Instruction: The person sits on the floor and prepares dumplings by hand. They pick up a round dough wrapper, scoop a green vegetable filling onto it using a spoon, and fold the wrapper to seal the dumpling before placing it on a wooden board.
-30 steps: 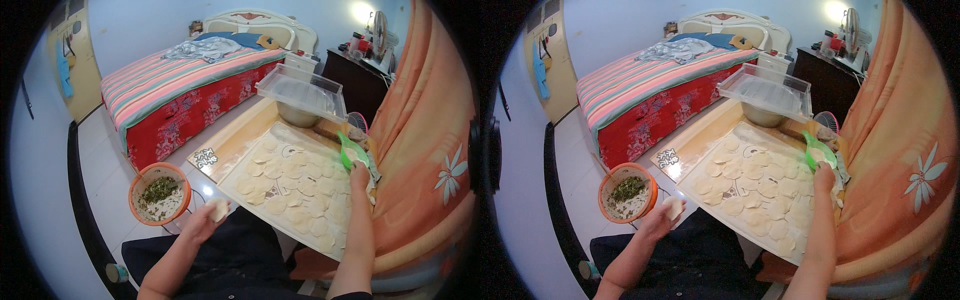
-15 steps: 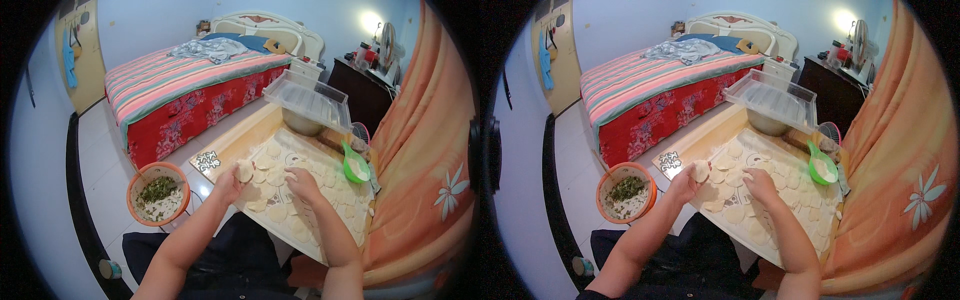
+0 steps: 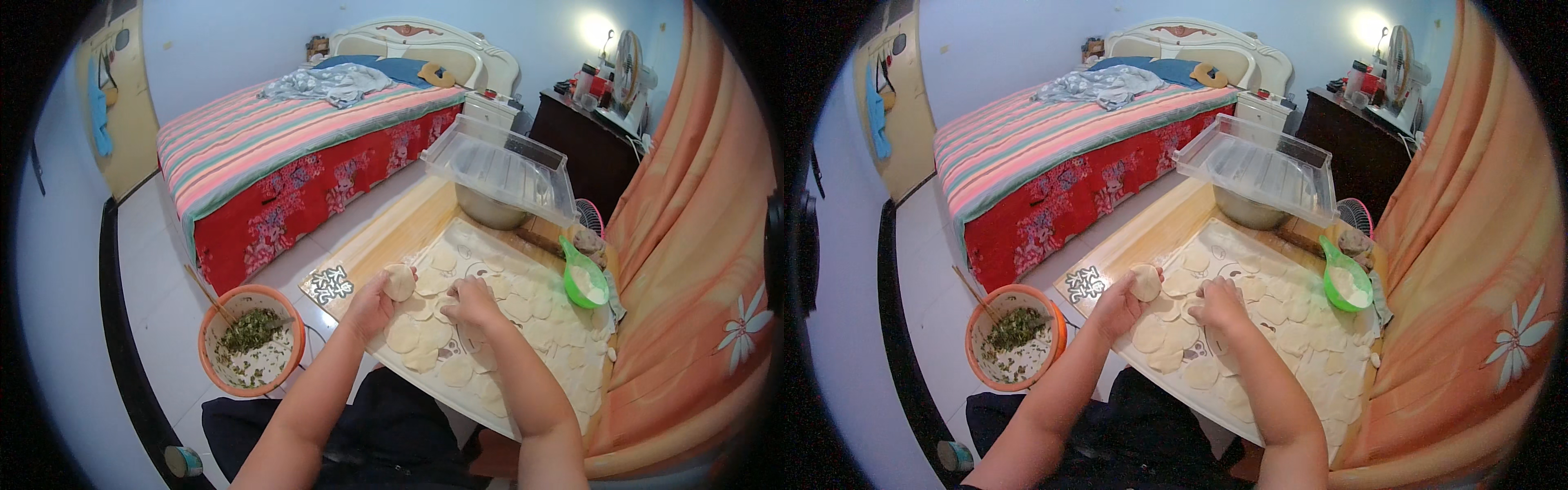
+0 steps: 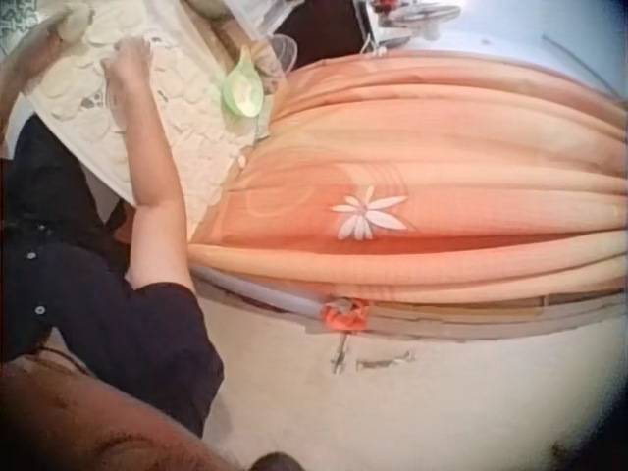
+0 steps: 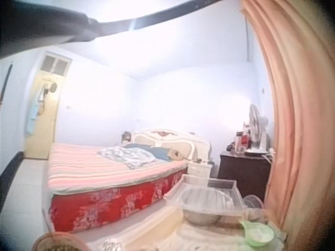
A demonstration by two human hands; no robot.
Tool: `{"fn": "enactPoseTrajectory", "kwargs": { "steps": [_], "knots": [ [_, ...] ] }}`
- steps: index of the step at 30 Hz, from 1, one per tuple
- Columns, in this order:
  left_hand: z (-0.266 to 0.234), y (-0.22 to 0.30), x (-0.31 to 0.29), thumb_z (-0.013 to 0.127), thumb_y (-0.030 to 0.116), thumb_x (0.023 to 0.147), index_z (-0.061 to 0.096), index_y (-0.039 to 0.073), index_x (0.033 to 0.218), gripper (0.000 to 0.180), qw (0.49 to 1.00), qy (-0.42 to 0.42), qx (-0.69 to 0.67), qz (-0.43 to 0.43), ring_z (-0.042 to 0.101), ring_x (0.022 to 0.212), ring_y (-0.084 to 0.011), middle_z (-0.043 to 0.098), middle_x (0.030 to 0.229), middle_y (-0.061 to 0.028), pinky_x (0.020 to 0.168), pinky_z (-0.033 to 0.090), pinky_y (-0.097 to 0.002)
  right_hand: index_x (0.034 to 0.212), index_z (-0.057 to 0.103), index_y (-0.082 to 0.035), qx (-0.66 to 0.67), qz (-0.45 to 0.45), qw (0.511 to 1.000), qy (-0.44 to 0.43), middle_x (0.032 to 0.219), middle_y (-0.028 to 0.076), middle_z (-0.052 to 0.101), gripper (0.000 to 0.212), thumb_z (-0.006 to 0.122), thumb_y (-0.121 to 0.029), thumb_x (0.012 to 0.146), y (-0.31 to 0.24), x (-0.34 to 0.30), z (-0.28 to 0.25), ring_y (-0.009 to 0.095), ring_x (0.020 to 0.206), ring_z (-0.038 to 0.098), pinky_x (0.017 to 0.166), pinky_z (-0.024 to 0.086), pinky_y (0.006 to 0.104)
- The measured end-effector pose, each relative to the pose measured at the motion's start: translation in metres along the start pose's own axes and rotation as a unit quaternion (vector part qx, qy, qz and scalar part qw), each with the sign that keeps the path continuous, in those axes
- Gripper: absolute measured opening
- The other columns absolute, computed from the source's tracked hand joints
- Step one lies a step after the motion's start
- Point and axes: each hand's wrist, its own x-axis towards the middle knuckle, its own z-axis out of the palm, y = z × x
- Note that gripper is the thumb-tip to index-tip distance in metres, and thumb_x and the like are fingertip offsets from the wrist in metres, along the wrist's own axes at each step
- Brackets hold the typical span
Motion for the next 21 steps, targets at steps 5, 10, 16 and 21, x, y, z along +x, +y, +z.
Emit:
{"fn": "enactPoseTrajectory", "kwargs": {
  "steps": [5,10,16,21],
  "knots": [
    [0.005,0.000,-0.002,0.032,0.028,0.100,0.041,-0.003,0.130,0.044,1.000,0.003,0.014,-0.004,0.048,0.120,-0.0233,0.050,0.130,-0.0140,0.103,0.037,-0.0340,0.095,0.061,-0.006,0.030,0.013,0.999,-0.025,0.100,0.014,0.062,0.035,0.070,-0.027,0.069,0.000,0.001,-0.010,0.030,0.096,0.057,0.085,0.044,0.0379],
    [0.001,-0.002,-0.003,0.029,0.028,0.100,0.041,-0.003,0.130,0.044,1.000,0.008,0.001,0.010,0.049,0.119,-0.0233,0.051,0.129,-0.0127,0.103,0.036,-0.0342,0.097,0.060,-0.003,0.211,0.014,0.977,0.027,0.093,0.011,0.064,0.035,0.070,-0.022,0.070,0.041,-0.014,-0.012,0.027,0.080,0.062,0.072,0.049,0.0369],
    [0.003,-0.001,-0.004,0.029,0.028,0.100,0.039,-0.004,0.130,0.045,1.000,0.011,-0.010,0.019,0.048,0.120,-0.0240,0.049,0.130,-0.0144,0.103,0.036,-0.0338,0.100,0.060,-0.002,0.400,0.134,0.906,0.041,0.084,0.002,0.060,0.024,0.067,-0.013,0.080,0.103,-0.046,-0.056,0.010,0.075,0.057,0.063,0.051,0.0279],
    [0.001,-0.002,-0.002,0.028,0.026,0.100,0.040,-0.003,0.130,0.043,1.000,0.007,-0.019,0.015,0.048,0.121,-0.0255,0.050,0.130,-0.0152,0.103,0.038,-0.0345,0.105,0.061,-0.002,0.358,0.193,0.912,0.045,0.088,0.005,0.062,0.027,0.066,-0.015,0.082,0.156,-0.063,-0.073,0.012,0.079,0.059,0.067,0.051,0.0302]
  ]
}}
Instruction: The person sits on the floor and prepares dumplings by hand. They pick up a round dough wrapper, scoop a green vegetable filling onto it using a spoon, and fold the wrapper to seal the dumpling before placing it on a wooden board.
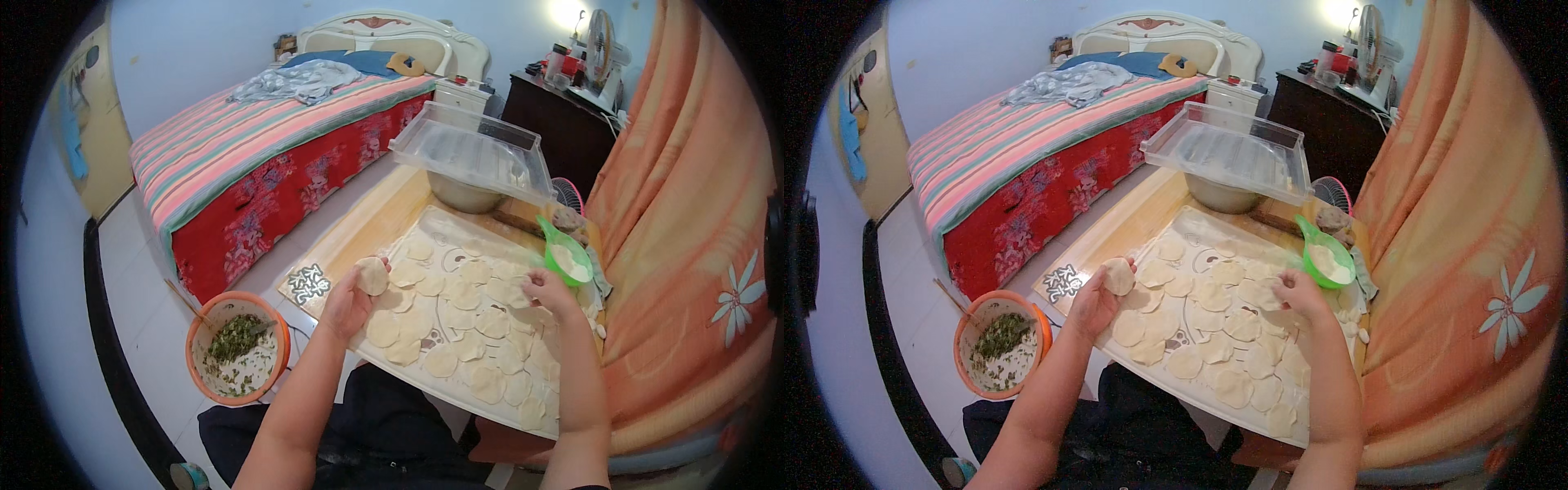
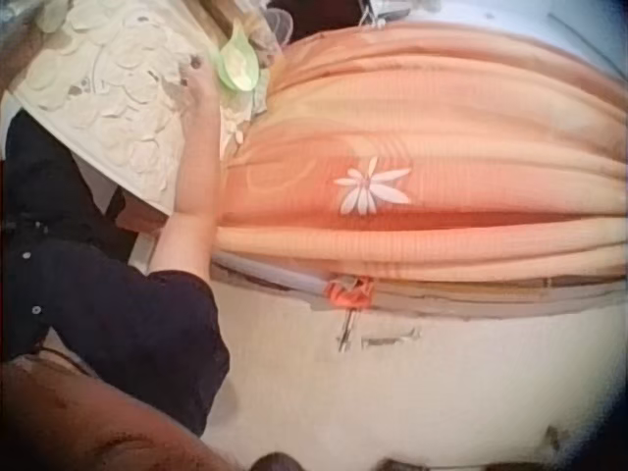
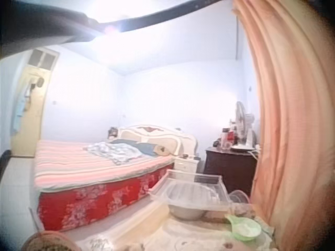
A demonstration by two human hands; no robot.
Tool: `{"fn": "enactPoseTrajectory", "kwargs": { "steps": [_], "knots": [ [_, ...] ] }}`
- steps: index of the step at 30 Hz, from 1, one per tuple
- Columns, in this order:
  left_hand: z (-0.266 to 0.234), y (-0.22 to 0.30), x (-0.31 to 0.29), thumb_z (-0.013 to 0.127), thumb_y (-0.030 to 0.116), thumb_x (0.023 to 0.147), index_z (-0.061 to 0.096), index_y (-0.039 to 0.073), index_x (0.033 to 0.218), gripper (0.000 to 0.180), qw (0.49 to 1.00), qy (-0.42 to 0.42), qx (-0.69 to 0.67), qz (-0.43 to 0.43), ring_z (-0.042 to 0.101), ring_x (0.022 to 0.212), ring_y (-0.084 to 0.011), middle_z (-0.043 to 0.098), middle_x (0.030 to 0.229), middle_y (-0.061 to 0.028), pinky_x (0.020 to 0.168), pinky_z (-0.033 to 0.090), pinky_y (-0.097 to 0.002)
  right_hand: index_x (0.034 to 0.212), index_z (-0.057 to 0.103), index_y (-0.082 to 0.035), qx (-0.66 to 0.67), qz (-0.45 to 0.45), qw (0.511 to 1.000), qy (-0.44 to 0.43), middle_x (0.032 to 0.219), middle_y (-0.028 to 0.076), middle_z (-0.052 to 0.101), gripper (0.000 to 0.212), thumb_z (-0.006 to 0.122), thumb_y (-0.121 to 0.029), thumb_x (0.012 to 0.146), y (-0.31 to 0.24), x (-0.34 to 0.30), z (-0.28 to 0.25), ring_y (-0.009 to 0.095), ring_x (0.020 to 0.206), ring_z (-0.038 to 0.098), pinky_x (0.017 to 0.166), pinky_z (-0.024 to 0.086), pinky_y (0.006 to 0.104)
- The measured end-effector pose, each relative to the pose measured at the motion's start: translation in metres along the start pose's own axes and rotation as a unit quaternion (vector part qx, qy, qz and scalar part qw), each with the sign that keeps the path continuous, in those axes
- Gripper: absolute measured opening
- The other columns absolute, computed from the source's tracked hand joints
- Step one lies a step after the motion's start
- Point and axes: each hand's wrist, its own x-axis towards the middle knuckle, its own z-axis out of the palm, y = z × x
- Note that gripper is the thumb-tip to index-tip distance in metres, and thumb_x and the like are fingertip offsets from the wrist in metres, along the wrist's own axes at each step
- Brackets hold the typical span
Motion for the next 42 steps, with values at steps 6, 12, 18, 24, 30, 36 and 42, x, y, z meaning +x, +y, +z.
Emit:
{"fn": "enactPoseTrajectory", "kwargs": {
  "steps": [6,12,18,24,30,36,42],
  "knots": [
    [0.002,-0.002,-0.002,0.037,0.021,0.098,0.042,0.001,0.129,0.036,0.998,0.041,0.040,0.040,0.051,0.118,-0.0251,0.050,0.131,-0.0144,0.096,0.044,-0.0351,0.104,0.064,-0.007,-0.245,-0.185,0.943,0.130,0.100,0.014,0.065,0.028,0.065,-0.020,0.080,-0.012,0.012,0.050,0.029,0.091,0.062,0.080,0.048,0.0375],
    [0.002,0.005,-0.027,0.041,0.011,0.095,0.047,-0.003,0.119,0.029,0.976,0.118,0.177,0.038,0.059,0.101,-0.0215,0.058,0.114,-0.0149,0.086,0.049,-0.0325,0.106,0.063,-0.004,-0.237,-0.246,0.940,0.012,0.108,0.015,0.062,0.031,0.062,-0.023,0.082,-0.079,0.049,0.150,0.029,0.104,0.057,0.090,0.044,0.0377],
    [-0.001,0.013,-0.043,0.042,0.011,0.094,0.047,-0.003,0.119,0.029,0.976,0.111,0.184,0.033,0.059,0.098,-0.0205,0.059,0.111,-0.0151,0.086,0.048,-0.0325,0.116,0.058,-0.004,-0.422,-0.207,0.881,0.057,0.120,0.013,0.057,0.041,0.063,-0.027,0.082,-0.092,0.103,0.191,0.027,0.117,0.048,0.098,0.039,0.0365],
    [-0.001,0.016,-0.042,0.044,0.012,0.094,0.048,-0.002,0.118,0.029,0.984,0.088,0.149,0.044,0.060,0.098,-0.0209,0.059,0.111,-0.0151,0.087,0.048,-0.0334,0.105,0.062,-0.006,-0.337,-0.090,0.936,-0.053,0.107,0.014,0.062,0.039,0.073,-0.025,0.073,-0.117,0.105,0.184,0.028,0.103,0.056,0.085,0.047,0.0360],
    [-0.005,0.012,-0.035,0.045,0.011,0.093,0.050,-0.001,0.116,0.026,0.987,0.089,0.122,0.047,0.060,0.097,-0.0215,0.060,0.108,-0.0143,0.085,0.050,-0.0339,0.097,0.065,-0.007,-0.191,-0.124,0.973,0.020,0.106,0.013,0.064,0.029,0.074,-0.018,0.071,-0.067,0.120,0.181,0.029,0.100,0.060,0.087,0.047,0.0365],
    [0.001,0.008,-0.037,0.046,0.010,0.092,0.051,0.000,0.114,0.025,0.979,0.109,0.158,0.064,0.061,0.094,-0.0211,0.061,0.105,-0.0140,0.082,0.051,-0.0347,0.100,0.062,-0.006,-0.173,-0.129,0.974,0.071,0.095,0.015,0.066,0.025,0.067,-0.018,0.079,-0.082,0.086,0.180,0.029,0.090,0.063,0.082,0.048,0.0382],
    [0.000,0.008,-0.037,0.046,0.011,0.093,0.052,0.001,0.114,0.024,0.979,0.111,0.151,0.078,0.061,0.095,-0.0212,0.062,0.105,-0.0138,0.085,0.049,-0.0325,0.102,0.061,-0.006,-0.015,-0.170,0.977,0.128,0.089,0.012,0.066,0.021,0.063,-0.018,0.084,-0.057,0.091,0.135,0.023,0.079,0.063,0.070,0.050,0.0338]
  ]
}}
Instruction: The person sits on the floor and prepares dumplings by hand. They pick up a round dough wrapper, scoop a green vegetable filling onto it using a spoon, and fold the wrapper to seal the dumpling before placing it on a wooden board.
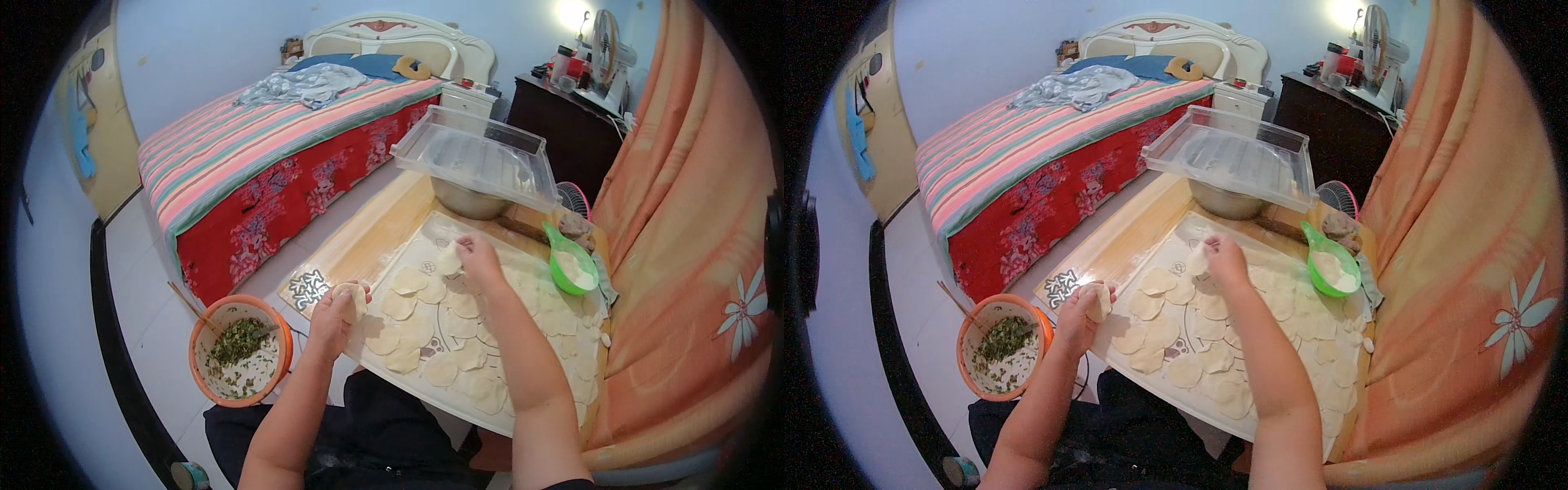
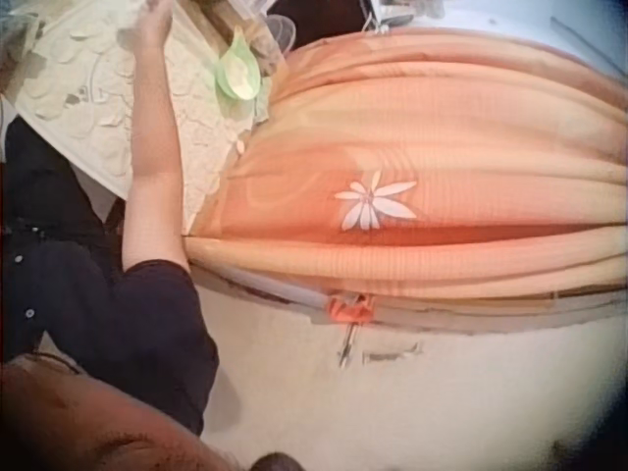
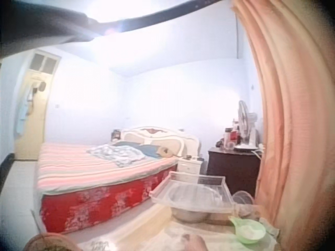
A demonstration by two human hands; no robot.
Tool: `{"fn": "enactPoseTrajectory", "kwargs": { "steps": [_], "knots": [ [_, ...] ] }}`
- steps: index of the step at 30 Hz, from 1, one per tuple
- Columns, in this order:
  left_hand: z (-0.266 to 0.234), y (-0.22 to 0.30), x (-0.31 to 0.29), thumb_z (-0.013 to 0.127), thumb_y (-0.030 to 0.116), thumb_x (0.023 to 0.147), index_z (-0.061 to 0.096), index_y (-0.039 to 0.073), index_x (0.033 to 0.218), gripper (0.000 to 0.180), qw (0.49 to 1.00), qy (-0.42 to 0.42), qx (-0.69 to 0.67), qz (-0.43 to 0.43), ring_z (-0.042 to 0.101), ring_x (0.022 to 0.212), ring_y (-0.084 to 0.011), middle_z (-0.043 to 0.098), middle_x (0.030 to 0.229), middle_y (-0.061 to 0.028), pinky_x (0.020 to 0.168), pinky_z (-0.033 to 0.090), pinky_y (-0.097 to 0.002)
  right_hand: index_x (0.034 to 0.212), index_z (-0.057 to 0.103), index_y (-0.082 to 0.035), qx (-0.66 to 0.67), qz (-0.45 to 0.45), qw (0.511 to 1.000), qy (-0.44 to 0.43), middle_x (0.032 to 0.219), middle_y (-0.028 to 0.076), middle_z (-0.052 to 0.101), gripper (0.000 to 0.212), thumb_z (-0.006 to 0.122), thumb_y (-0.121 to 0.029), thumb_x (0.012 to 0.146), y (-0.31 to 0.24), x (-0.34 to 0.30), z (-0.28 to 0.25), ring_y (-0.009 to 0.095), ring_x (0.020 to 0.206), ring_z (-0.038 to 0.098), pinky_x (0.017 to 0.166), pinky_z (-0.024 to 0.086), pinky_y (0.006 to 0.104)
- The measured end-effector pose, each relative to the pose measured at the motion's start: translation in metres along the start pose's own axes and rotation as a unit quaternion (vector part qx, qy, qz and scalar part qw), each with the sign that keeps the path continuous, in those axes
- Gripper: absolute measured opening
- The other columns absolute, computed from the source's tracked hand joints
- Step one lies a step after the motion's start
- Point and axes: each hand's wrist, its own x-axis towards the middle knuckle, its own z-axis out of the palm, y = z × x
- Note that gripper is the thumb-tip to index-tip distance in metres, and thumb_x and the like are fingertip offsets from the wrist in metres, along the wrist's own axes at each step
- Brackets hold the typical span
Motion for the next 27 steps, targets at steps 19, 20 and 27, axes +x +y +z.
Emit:
{"fn": "enactPoseTrajectory", "kwargs": {
  "steps": [19,20,27],
  "knots": [
    [-0.004,-0.002,-0.001,0.046,0.011,0.093,0.051,-0.001,0.114,0.025,1.000,-0.010,0.001,0.007,0.061,0.093,-0.0205,0.061,0.105,-0.0140,0.084,0.049,-0.0325,0.100,0.065,-0.004,-0.072,-0.015,0.995,-0.073,0.099,0.016,0.065,0.024,0.060,-0.021,0.083,-0.020,-0.053,-0.049,0.029,0.093,0.060,0.082,0.047,0.0380],
    [-0.004,-0.002,-0.001,0.046,0.011,0.093,0.051,-0.001,0.114,0.025,1.000,-0.020,-0.001,0.011,0.061,0.094,-0.0204,0.061,0.105,-0.0141,0.084,0.049,-0.0325,0.100,0.065,-0.004,-0.117,-0.096,0.984,-0.093,0.100,0.017,0.064,0.026,0.060,-0.022,0.083,-0.027,-0.056,-0.030,0.031,0.096,0.059,0.085,0.045,0.0388],
    [-0.002,-0.005,-0.001,0.046,0.012,0.093,0.051,-0.001,0.114,0.025,1.000,-0.015,0.006,0.010,0.061,0.092,-0.0196,0.062,0.105,-0.0140,0.083,0.049,-0.0326,0.093,0.063,-0.004,-0.332,-0.151,0.923,-0.124,0.096,0.015,0.064,0.026,0.066,-0.025,0.078,-0.058,-0.057,0.047,0.030,0.096,0.058,0.087,0.044,0.0403]
  ]
}}
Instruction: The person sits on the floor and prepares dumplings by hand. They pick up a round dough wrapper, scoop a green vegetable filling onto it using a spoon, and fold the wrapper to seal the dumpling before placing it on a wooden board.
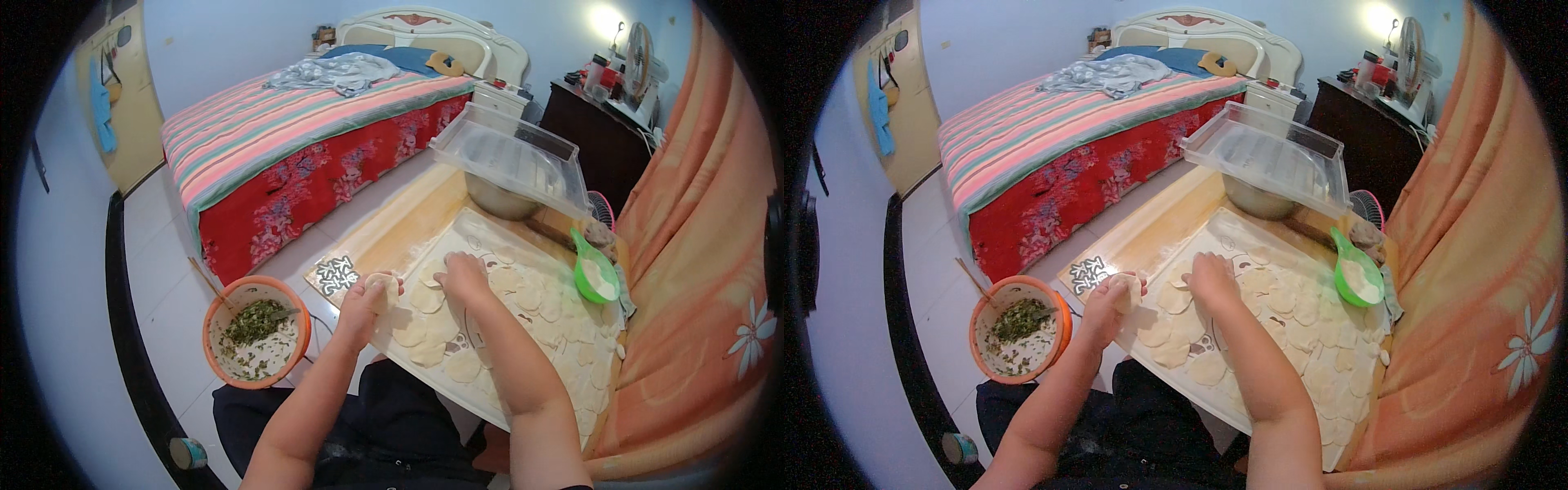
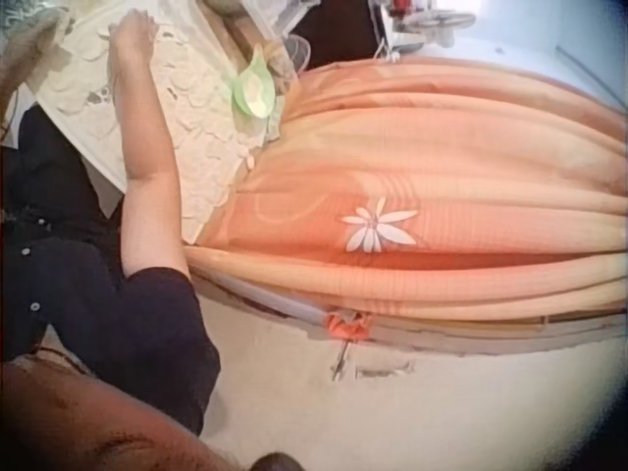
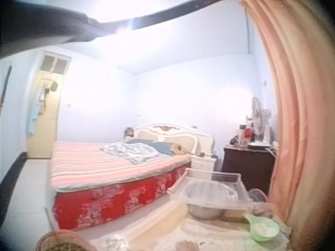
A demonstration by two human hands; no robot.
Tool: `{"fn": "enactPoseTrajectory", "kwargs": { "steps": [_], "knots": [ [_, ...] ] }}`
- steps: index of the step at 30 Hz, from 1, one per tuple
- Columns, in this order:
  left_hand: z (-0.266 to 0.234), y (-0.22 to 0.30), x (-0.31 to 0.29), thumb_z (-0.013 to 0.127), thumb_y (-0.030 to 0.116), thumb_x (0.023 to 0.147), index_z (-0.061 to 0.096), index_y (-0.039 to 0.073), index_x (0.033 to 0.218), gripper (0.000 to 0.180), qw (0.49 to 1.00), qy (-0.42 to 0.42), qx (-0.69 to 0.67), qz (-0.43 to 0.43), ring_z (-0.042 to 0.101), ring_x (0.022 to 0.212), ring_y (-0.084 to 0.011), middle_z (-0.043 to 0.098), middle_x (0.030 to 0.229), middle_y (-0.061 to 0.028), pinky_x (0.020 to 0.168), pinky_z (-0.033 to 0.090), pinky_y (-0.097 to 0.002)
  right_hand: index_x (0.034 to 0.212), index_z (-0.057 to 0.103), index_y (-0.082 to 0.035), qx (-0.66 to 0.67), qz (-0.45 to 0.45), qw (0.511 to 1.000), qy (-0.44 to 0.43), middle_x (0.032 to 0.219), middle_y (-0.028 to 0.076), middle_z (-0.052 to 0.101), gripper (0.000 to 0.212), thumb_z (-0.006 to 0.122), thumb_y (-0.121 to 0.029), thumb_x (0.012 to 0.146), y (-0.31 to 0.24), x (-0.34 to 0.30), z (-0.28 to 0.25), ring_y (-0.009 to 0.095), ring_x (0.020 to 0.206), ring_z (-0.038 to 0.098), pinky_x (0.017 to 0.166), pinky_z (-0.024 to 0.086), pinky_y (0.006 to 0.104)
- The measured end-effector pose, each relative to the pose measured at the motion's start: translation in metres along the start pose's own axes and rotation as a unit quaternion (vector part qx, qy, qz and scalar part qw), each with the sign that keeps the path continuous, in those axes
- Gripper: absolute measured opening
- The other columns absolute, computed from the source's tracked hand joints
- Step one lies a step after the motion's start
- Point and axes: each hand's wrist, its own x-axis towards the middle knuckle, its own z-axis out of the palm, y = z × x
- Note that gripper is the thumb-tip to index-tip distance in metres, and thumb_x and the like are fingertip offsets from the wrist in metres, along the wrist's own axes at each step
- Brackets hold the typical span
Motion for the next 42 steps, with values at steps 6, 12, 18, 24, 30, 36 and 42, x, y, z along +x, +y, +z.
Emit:
{"fn": "enactPoseTrajectory", "kwargs": {
  "steps": [6,12,18,24,30,36,42],
  "knots": [
    [-0.002,-0.001,0.001,0.045,0.012,0.093,0.049,-0.001,0.115,0.025,1.000,-0.003,0.006,0.003,0.061,0.093,-0.0191,0.062,0.103,-0.0137,0.085,0.048,-0.0321,0.092,0.065,-0.007,0.108,0.058,0.990,-0.072,0.090,0.013,0.066,0.021,0.067,-0.017,0.073,0.010,0.016,0.004,0.029,0.090,0.061,0.085,0.045,0.0386],
    [0.000,-0.002,0.001,0.044,0.012,0.093,0.049,-0.001,0.115,0.025,1.000,-0.009,0.011,0.022,0.060,0.094,-0.0186,0.062,0.103,-0.0131,0.084,0.048,-0.0312,0.091,0.064,-0.006,0.209,0.076,0.975,0.008,0.081,0.010,0.066,0.020,0.067,-0.016,0.074,0.028,0.002,0.020,0.022,0.078,0.062,0.070,0.049,0.0312],
    [-0.002,-0.001,-0.003,0.045,0.013,0.093,0.050,0.001,0.114,0.024,1.000,0.009,0.001,0.024,0.061,0.092,-0.0187,0.062,0.102,-0.0128,0.083,0.048,-0.0308,0.093,0.063,-0.002,0.338,0.054,0.939,0.024,0.084,0.010,0.065,0.018,0.064,-0.014,0.080,0.057,-0.040,-0.031,0.018,0.075,0.061,0.071,0.048,0.0294],
    [-0.003,-0.003,-0.002,0.045,0.013,0.094,0.050,0.001,0.114,0.024,1.000,0.002,0.015,0.022,0.061,0.091,-0.0183,0.062,0.103,-0.0128,0.083,0.049,-0.0304,0.095,0.063,0.000,0.341,0.112,0.932,-0.050,0.088,0.012,0.065,0.021,0.063,-0.016,0.082,0.110,-0.075,-0.074,0.019,0.078,0.061,0.072,0.048,0.0307],
    [-0.001,-0.004,-0.001,0.045,0.014,0.095,0.050,0.001,0.115,0.025,1.000,0.004,0.014,0.019,0.061,0.092,-0.0181,0.062,0.104,-0.0130,0.083,0.049,-0.0303,0.101,0.063,-0.001,0.186,0.018,0.982,0.024,0.099,0.014,0.065,0.028,0.061,-0.019,0.080,0.076,-0.055,-0.042,0.028,0.092,0.060,0.082,0.047,0.0365],
    [-0.004,-0.002,0.000,0.046,0.015,0.095,0.050,0.000,0.115,0.025,1.000,0.004,-0.003,0.011,0.061,0.093,-0.0185,0.062,0.106,-0.0137,0.084,0.049,-0.0310,0.102,0.063,-0.003,-0.049,-0.092,0.994,0.027,0.102,0.016,0.063,0.033,0.066,-0.025,0.078,-0.008,-0.031,0.002,0.032,0.099,0.056,0.088,0.044,0.0394],
    [-0.003,-0.002,-0.001,0.046,0.014,0.094,0.050,-0.001,0.116,0.026,1.000,0.001,0.001,0.011,0.062,0.095,-0.0196,0.062,0.108,-0.0153,0.085,0.049,-0.0321,0.099,0.064,-0.008,0.061,0.008,0.990,-0.124,0.092,0.015,0.064,0.027,0.066,-0.023,0.077,-0.015,-0.008,0.004,0.029,0.097,0.058,0.087,0.044,0.0393]
  ]
}}
